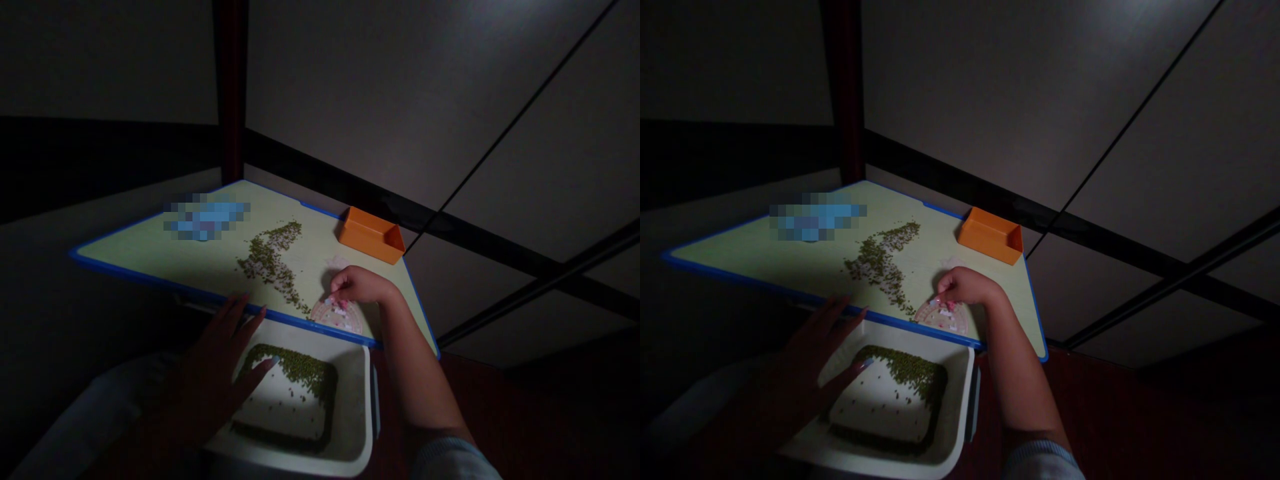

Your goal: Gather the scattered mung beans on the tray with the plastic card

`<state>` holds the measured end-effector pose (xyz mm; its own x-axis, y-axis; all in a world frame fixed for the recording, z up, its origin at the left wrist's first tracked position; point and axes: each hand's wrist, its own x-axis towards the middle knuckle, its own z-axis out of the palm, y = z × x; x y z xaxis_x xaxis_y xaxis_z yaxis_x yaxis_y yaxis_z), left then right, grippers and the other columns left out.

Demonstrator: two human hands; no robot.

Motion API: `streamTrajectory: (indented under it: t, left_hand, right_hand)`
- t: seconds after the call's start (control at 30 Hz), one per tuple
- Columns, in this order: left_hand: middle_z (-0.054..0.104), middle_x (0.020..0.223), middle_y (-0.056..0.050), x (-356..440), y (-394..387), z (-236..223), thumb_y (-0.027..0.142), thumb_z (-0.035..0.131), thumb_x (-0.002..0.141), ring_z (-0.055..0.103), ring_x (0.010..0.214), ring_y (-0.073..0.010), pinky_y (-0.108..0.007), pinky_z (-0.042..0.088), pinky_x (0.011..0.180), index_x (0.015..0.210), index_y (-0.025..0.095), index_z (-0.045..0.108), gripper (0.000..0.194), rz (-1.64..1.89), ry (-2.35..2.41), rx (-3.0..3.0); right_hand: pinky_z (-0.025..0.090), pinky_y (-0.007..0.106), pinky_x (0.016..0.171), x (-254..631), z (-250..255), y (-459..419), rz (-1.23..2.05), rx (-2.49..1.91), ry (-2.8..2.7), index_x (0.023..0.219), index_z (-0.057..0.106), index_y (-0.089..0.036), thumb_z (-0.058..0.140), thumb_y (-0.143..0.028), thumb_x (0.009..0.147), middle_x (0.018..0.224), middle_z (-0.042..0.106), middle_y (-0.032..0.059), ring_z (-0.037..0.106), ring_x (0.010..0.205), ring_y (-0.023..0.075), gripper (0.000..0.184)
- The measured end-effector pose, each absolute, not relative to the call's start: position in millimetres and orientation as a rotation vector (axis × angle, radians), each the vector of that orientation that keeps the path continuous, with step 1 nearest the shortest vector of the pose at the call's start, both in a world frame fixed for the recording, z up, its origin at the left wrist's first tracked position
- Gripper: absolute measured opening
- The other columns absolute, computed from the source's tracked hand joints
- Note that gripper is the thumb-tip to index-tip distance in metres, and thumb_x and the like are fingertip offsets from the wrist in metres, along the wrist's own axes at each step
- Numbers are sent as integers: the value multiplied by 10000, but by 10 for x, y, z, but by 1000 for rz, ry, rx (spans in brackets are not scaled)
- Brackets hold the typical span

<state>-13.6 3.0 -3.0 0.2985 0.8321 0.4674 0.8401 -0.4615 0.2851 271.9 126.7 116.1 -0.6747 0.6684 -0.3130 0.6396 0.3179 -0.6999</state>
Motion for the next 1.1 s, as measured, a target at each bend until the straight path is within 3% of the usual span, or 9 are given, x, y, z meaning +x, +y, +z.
streamTrajectory:
  t: [0.37,0.73,1.1]
  left_hand:
    - [237,1608,-116,-139,17,-20,573,463,858,280,1453,-362,-522,431,1072,1466,279,293,696,-888,-1570,-2500]
    - [171,1631,-75,-140,22,-49,571,468,859,213,1480,-338,-519,397,1105,1478,311,241,708,-870,-1593,-2503]
    - [257,1606,-92,-126,32,-21,599,475,840,280,1453,-359,-534,407,1093,1439,288,355,685,-933,-1639,-2516]
  right_hand:
    - [353,222,581,2695,1157,1255,1247,-1227,-2544,650,635,-138,638,-241,807,555,601,-39,473,517,72,187]
    - [317,221,567,2656,1133,1247,1103,-1169,-2530,630,618,-140,648,-278,818,522,528,-58,428,516,67,234]
    - [365,229,555,2665,1135,1243,1224,-1165,-2357,677,650,-133,716,-358,775,549,591,-25,504,523,93,254]
